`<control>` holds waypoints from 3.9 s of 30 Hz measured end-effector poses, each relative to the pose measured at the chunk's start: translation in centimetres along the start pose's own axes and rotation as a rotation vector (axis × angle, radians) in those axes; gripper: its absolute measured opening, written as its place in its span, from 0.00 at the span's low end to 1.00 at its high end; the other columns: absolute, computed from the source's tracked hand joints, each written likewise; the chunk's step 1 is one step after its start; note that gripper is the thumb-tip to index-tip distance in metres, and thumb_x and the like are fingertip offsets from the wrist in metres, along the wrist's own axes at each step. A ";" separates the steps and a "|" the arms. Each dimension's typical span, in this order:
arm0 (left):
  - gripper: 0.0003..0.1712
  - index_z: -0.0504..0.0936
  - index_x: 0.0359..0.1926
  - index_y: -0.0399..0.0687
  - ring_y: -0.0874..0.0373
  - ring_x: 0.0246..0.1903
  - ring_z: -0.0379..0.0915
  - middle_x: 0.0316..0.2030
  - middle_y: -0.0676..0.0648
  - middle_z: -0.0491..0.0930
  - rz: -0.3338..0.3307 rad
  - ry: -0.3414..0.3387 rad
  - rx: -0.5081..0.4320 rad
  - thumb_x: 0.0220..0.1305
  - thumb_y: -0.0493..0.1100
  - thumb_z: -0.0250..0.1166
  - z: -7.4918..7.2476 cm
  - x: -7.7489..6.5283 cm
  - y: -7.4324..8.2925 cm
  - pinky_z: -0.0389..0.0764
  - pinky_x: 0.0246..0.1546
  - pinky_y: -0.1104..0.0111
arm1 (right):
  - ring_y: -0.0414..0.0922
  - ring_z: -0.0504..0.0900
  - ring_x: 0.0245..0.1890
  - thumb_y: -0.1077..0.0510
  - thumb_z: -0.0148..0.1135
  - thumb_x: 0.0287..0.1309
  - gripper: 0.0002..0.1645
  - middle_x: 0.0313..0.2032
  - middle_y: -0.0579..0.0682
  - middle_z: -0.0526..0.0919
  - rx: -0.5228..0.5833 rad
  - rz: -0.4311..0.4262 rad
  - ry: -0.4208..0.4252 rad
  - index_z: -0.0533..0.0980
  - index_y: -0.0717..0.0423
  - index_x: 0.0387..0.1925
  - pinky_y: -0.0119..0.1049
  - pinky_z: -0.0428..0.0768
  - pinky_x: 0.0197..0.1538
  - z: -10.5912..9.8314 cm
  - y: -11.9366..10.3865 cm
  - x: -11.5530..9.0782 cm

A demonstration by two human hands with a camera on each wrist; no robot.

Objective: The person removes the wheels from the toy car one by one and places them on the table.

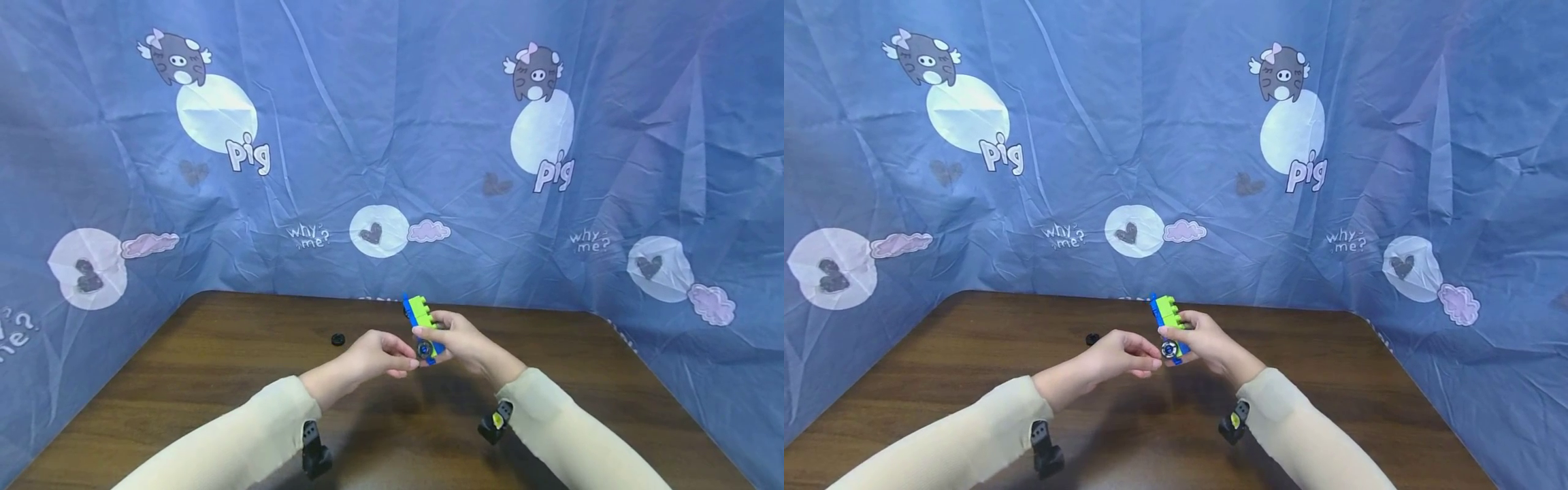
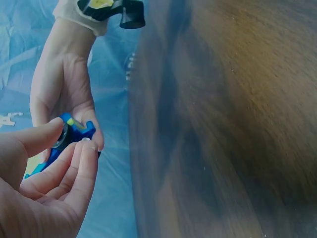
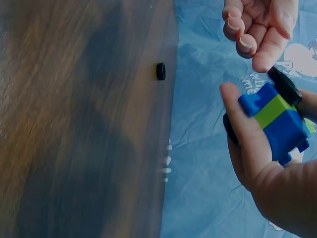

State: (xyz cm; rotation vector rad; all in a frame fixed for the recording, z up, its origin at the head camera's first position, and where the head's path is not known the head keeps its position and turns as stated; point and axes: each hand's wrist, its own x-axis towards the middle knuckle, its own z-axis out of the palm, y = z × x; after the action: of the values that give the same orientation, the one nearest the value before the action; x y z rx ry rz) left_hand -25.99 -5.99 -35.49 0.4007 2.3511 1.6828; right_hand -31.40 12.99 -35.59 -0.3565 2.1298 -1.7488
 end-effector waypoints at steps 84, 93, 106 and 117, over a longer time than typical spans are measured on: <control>0.18 0.82 0.25 0.33 0.64 0.14 0.71 0.15 0.50 0.77 0.079 0.072 0.133 0.64 0.45 0.66 1.5 0.0 -1.7 0.83 0.24 0.68 | 0.45 0.81 0.34 0.60 0.65 0.60 0.29 0.40 0.59 0.81 -0.245 0.009 0.104 0.69 0.70 0.59 0.40 0.85 0.38 2.4 0.2 -0.5; 0.18 0.83 0.26 0.31 0.65 0.13 0.70 0.14 0.50 0.77 0.064 0.090 0.095 0.65 0.44 0.65 1.8 0.1 -1.8 0.82 0.23 0.70 | 0.44 0.81 0.32 0.60 0.65 0.60 0.29 0.40 0.59 0.81 -0.222 0.017 0.116 0.69 0.70 0.59 0.41 0.86 0.36 2.4 0.1 -0.5; 0.16 0.83 0.23 0.33 0.65 0.13 0.71 0.15 0.48 0.78 0.107 0.181 0.115 0.64 0.41 0.65 1.8 -0.1 -1.1 0.83 0.22 0.65 | 0.46 0.80 0.36 0.59 0.66 0.59 0.33 0.41 0.60 0.80 -0.270 -0.024 0.147 0.67 0.70 0.61 0.39 0.85 0.38 2.4 -1.0 -0.4; 0.17 0.83 0.25 0.34 0.64 0.15 0.73 0.17 0.47 0.80 0.098 0.082 0.135 0.65 0.43 0.64 1.1 -0.5 -0.1 0.84 0.24 0.66 | 0.47 0.84 0.37 0.58 0.63 0.63 0.34 0.44 0.62 0.80 -0.235 -0.020 0.077 0.64 0.71 0.63 0.47 0.86 0.42 1.1 -1.1 -0.1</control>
State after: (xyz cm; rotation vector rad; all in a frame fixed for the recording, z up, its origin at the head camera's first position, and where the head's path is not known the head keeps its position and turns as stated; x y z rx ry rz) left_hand -25.18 -5.22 -35.92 0.4876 2.5535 1.6154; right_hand -30.88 11.80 -34.69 -0.3779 2.4022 -1.5485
